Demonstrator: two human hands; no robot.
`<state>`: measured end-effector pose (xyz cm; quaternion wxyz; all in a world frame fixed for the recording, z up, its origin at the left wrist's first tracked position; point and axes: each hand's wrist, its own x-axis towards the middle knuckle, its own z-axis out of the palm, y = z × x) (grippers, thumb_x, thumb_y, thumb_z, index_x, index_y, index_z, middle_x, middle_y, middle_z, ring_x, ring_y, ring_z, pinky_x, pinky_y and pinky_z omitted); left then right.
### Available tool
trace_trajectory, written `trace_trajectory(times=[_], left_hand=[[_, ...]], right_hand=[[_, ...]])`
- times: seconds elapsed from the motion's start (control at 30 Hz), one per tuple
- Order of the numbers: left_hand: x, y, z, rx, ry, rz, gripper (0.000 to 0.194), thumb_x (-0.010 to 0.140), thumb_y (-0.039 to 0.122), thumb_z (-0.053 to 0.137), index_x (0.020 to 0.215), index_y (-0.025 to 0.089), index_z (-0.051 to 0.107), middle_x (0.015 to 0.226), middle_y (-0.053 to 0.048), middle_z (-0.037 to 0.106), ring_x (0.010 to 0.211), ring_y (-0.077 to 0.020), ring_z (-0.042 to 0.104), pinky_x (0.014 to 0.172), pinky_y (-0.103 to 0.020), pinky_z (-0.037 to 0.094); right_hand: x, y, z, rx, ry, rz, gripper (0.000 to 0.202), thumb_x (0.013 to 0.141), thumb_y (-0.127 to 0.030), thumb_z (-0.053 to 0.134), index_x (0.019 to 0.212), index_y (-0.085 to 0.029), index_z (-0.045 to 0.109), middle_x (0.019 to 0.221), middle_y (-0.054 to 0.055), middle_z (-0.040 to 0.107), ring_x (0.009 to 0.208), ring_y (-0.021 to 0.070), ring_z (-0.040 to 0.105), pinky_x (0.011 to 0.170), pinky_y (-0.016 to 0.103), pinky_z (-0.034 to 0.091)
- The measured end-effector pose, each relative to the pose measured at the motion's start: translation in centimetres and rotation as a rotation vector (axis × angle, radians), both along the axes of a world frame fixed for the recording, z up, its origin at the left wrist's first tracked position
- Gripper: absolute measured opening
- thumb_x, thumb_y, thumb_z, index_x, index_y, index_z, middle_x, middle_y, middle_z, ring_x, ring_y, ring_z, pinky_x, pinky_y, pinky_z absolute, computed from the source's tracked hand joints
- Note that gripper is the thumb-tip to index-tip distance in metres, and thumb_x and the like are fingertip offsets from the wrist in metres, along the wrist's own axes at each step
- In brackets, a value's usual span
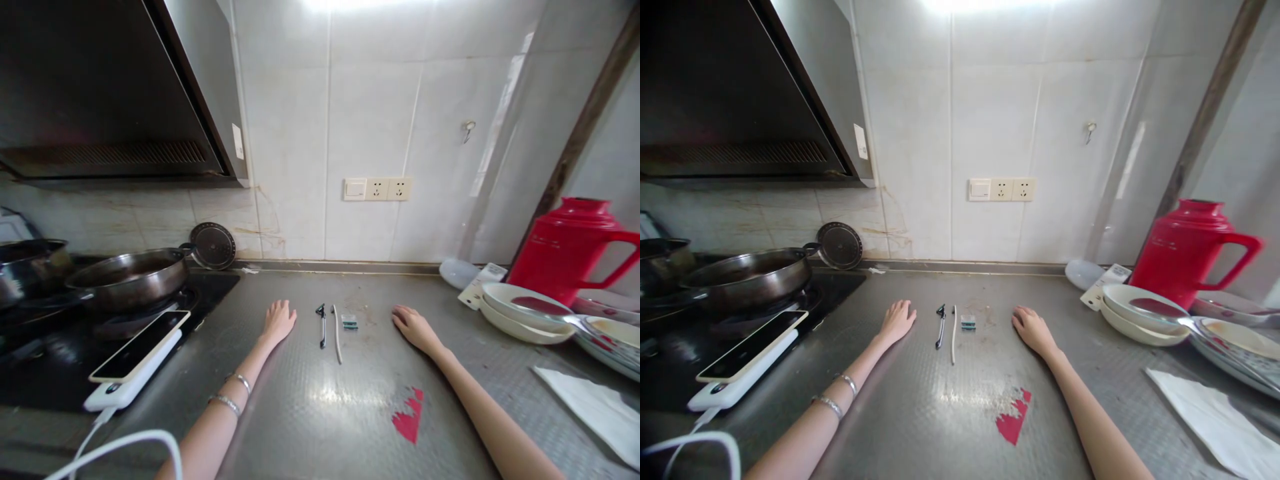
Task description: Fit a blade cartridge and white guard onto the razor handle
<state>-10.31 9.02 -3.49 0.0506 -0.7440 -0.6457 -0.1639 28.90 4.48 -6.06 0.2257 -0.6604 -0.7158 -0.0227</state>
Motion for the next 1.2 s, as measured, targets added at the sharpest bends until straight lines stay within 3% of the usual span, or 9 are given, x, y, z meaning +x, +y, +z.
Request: trace_trajectory(times=[0.23,0.7,1.2], left_hand=[[0.21,-0.17,-0.16,0.019,0.024,-0.005,0.037,0.087,0.035,0.031,0.106,0.013,0.055,0.113,-0.016,0.055,0.109,-0.0262,0.047,0.089,-0.038,0.034],[-0.19,0.52,-0.45,-0.02,0.031,-0.012,0.043,0.088,0.034,0.03,0.12,0.012,0.048,0.124,-0.016,0.051,0.118,-0.027,0.041,0.095,-0.038,0.03],[-0.42,0.41,-0.4,-0.019,0.077,-0.04,0.038,0.086,0.03,0.032,0.114,0.014,0.052,0.121,-0.013,0.052,0.117,-0.0257,0.042,0.094,-0.036,0.032]], right_hand=[[-0.08,0.04,-0.03,-0.024,-0.015,-0.023,0.04,0.085,-0.036,0.036,0.111,-0.018,0.059,0.123,0.012,0.055,0.115,0.0242,0.048,0.096,0.036,0.036],[-0.3,-0.18,0.26,-0.033,-0.028,-0.039,0.038,0.085,-0.035,0.037,0.111,-0.018,0.06,0.123,0.012,0.054,0.116,0.0234,0.047,0.096,0.035,0.034],[-0.62,-0.41,0.65,-0.039,-0.051,-0.047,0.039,0.086,-0.035,0.036,0.111,-0.017,0.059,0.122,0.012,0.055,0.114,0.0231,0.048,0.095,0.034,0.035]])
